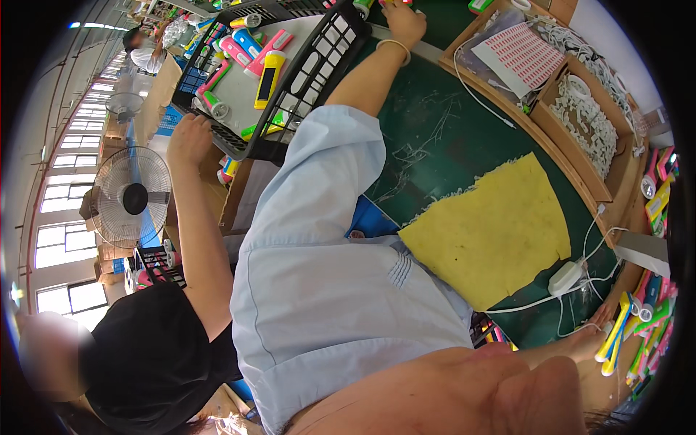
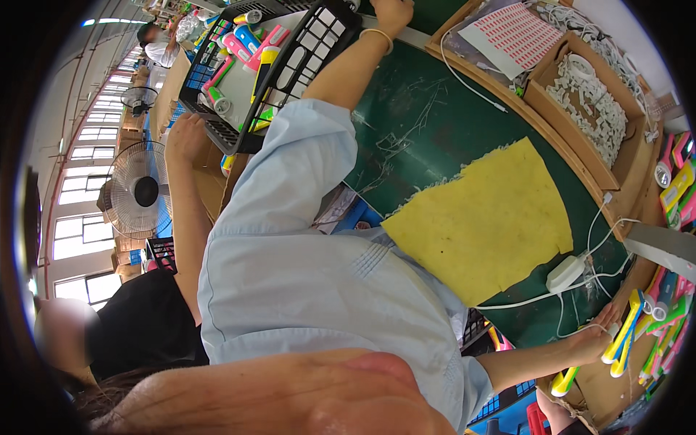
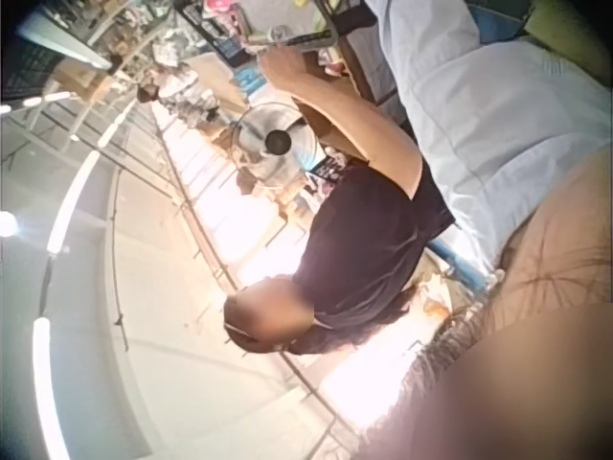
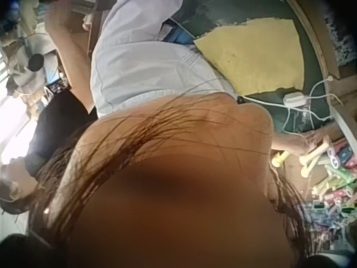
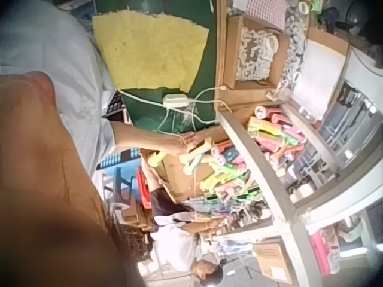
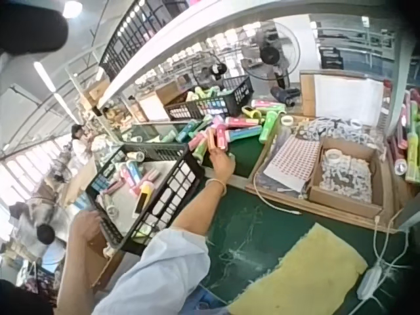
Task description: Testing multiple hand-held flashlights for functionality by turning them on and off.
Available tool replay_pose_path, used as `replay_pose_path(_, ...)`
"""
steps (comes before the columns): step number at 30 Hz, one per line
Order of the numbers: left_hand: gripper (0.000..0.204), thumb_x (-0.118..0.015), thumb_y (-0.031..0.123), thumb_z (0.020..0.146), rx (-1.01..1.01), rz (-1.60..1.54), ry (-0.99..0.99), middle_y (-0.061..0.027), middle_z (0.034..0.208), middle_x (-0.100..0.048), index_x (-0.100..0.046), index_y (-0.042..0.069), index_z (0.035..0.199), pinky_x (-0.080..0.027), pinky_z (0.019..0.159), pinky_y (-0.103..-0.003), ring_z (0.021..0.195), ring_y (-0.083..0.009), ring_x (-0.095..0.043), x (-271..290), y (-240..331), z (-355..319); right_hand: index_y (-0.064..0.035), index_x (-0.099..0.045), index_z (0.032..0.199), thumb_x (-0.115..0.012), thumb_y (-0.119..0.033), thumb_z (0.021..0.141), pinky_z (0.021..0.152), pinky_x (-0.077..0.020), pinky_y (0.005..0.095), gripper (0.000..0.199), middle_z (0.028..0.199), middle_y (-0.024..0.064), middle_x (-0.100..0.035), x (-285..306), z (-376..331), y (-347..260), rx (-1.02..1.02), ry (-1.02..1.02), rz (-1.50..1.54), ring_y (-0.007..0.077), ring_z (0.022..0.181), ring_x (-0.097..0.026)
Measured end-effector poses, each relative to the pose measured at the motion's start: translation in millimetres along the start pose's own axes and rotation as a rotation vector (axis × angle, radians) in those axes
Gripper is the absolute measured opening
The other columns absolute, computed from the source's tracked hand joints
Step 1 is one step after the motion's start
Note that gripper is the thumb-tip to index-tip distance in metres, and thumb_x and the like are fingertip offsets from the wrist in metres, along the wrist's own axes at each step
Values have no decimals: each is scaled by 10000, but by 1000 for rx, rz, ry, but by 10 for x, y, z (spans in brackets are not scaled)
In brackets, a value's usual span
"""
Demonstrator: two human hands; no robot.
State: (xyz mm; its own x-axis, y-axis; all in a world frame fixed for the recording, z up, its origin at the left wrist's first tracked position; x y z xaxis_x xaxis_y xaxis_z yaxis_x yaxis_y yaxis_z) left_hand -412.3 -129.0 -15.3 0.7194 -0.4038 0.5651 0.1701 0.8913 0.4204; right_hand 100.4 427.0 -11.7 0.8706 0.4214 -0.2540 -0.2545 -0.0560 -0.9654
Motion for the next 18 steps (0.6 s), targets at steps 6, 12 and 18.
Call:
replay_pose_path(6, 589, -650, 360, 726, 293, 82, -287, -212, 1061, -474, -436, -67, 1070, -427, 840, -353, 1027, -323, -472, -813, -507, 397, 117, -430, 1176, -416, -71, 869, 755, -448, 270, 360, 1028, 159, -529, -496, -519, 152, -16, -96, -138, 194, 883, -546)
replay_pose_path(12, 433, -606, 270, 769, 382, 445, -53, -130, 1070, -470, -483, 38, 1113, -401, 845, -353, 1006, -263, -467, -673, -436, 518, 70, -508, 1113, -439, -81, 889, 546, -414, 202, 279, 848, 76, -540, -1039, -1106, 350, -170, -305, -78, 105, 648, -513)
replay_pose_path(18, 469, -598, 352, 764, 290, 371, -295, -159, 1063, -535, -511, 15, 1078, -452, 820, -387, 1006, -293, -518, -476, -336, 486, 61, -537, 1070, -442, -76, 892, 529, -413, 212, 244, 808, 82, -542, -1206, -1318, 453, -275, -381, -125, 114, 610, -517)
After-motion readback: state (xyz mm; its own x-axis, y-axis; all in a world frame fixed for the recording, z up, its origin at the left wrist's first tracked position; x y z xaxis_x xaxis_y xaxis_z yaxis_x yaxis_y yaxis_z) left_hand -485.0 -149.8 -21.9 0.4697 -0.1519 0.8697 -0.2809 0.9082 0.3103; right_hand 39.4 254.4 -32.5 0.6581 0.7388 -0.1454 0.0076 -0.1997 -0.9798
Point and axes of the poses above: each hand's wrist, its own z-axis towards the middle knuckle, its own x-axis out of the back of the hand, y = z × x, the point moved 9 cm from there along z, towards the middle knuckle
